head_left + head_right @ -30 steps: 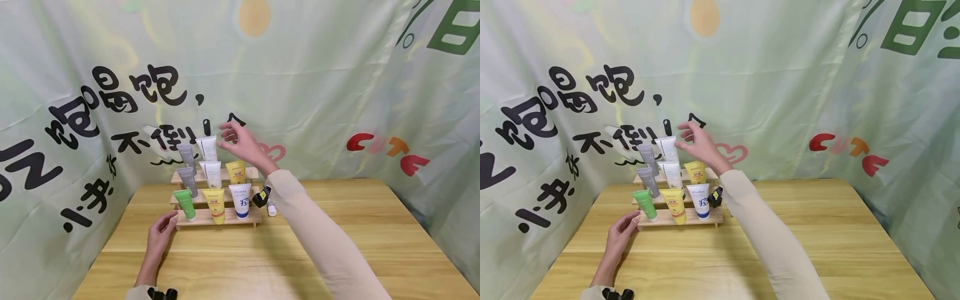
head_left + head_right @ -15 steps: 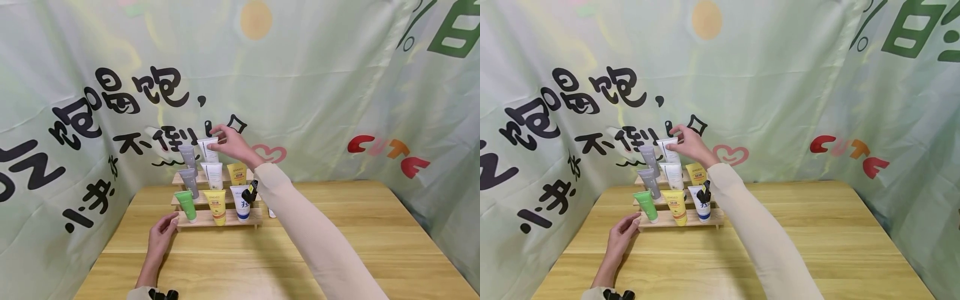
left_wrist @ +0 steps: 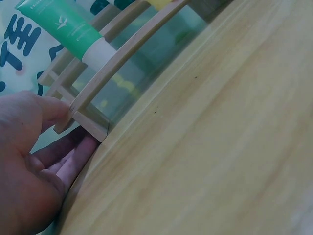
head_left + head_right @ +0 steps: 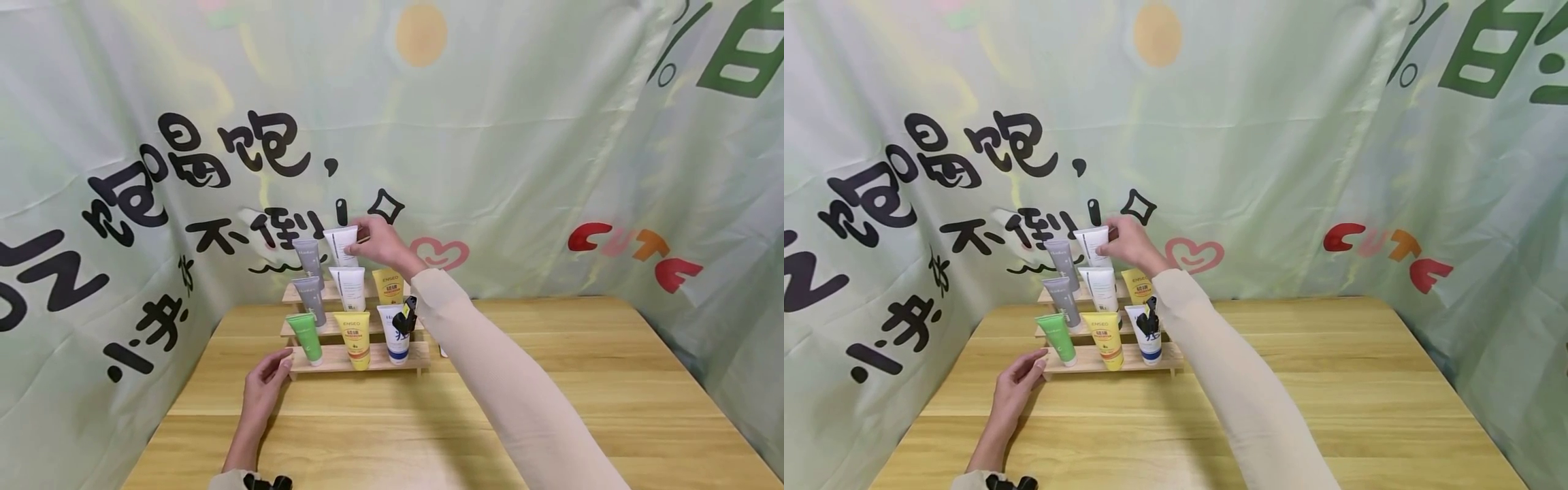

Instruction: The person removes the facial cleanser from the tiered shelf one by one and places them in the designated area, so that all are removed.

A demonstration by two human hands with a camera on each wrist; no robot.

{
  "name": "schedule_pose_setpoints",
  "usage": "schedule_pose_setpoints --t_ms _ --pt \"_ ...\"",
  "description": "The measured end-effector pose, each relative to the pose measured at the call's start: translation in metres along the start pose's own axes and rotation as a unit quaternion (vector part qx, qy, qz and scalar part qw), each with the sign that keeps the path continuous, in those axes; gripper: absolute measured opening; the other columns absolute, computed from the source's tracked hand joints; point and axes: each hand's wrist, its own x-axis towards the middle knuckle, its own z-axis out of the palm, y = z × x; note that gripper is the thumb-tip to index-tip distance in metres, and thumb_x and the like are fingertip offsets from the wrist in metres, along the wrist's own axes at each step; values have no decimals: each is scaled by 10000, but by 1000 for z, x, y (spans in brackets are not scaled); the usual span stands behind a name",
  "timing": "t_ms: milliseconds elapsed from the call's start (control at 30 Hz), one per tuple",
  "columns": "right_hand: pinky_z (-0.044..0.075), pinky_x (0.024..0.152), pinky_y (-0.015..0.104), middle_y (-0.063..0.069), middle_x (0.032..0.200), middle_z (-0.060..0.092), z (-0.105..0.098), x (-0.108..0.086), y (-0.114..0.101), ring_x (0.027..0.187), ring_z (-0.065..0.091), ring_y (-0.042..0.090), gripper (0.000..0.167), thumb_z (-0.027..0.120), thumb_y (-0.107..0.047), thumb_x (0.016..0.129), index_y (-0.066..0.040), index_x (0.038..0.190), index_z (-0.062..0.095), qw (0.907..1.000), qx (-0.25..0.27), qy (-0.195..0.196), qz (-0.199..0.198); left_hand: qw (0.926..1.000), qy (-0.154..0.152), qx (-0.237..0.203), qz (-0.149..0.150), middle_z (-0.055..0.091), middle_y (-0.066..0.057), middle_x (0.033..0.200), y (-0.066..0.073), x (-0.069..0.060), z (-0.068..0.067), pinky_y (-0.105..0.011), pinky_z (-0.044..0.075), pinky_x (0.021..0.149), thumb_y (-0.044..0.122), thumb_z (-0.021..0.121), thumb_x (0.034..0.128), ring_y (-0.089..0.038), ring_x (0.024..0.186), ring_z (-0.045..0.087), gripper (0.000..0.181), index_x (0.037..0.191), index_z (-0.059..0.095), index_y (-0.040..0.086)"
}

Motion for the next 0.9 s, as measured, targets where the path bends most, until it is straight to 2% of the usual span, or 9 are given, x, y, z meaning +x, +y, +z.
schedule_pose_setpoints --t_ms 200,300,433,533,633,700,800,900 --pt "549 896 345 144 1096 701 2 0 1 1036 641 261 347 776 -15 892 4 1222 670 10000 -66 16 -35 10000 -3 -20 -21 599 -172 1397 -2 -1 -1 -116 521 873 201 640 1039 -22 1072 580 359 1341 637 7" --pt "547 903 343 143 1100 704 2 -1 1 1035 643 257 354 773 -14 895 3 1233 670 9999 -106 -4 -67 10000 34 30 -25 604 -166 1399 -3 -1 -2 -90 492 900 202 649 1034 -30 1131 558 358 1335 643 8" --pt "544 902 335 146 1100 707 0 -3 3 1027 647 250 357 766 -10 901 7 1243 666 9998 -138 40 -134 9999 51 148 -29 602 -164 1409 -4 -1 -1 -36 423 936 219 658 1030 -152 1295 515 369 1335 644 11" --pt "555 884 338 154 1121 696 -4 -4 2 1047 643 260 357 757 -23 918 9 1257 650 9997 -51 168 -147 9999 19 92 -49 598 -162 1414 -4 -2 0 -51 444 927 222 653 1033 -177 1282 531 373 1344 640 18" --pt "571 884 349 178 1159 678 -13 -5 -2 1084 640 288 363 731 -29 944 14 1286 617 9989 243 355 -161 10000 -11 -18 -88 600 -153 1408 -3 -2 1 -105 505 893 212 648 1035 -91 1143 575 364 1349 641 28" --pt "576 907 360 191 1181 675 -20 -6 -5 1107 644 298 354 712 -28 957 9 1291 599 9968 589 520 -149 9999 -27 -47 -107 599 -156 1406 -2 -2 1 -129 529 868 214 645 1036 -81 1089 588 367 1353 639 29" --pt "562 955 393 202 1221 668 -31 -10 -10 1136 640 296 327 677 -30 982 -6 1287 561 9903 1142 777 -125 9999 -18 76 -105 595 -153 1415 -1 0 0 -90 489 898 234 640 1040 -92 1153 563 377 1359 636 34" --pt "551 954 427 197 1248 665 -41 -15 -11 1123 631 271 311 652 -54 1005 -13 1287 526 9837 1411 1089 -218 9998 5 163 -86 594 -150 1420 -1 1 0 -49 442 923 235 640 1041 -155 1256 524 373 1354 637 32"
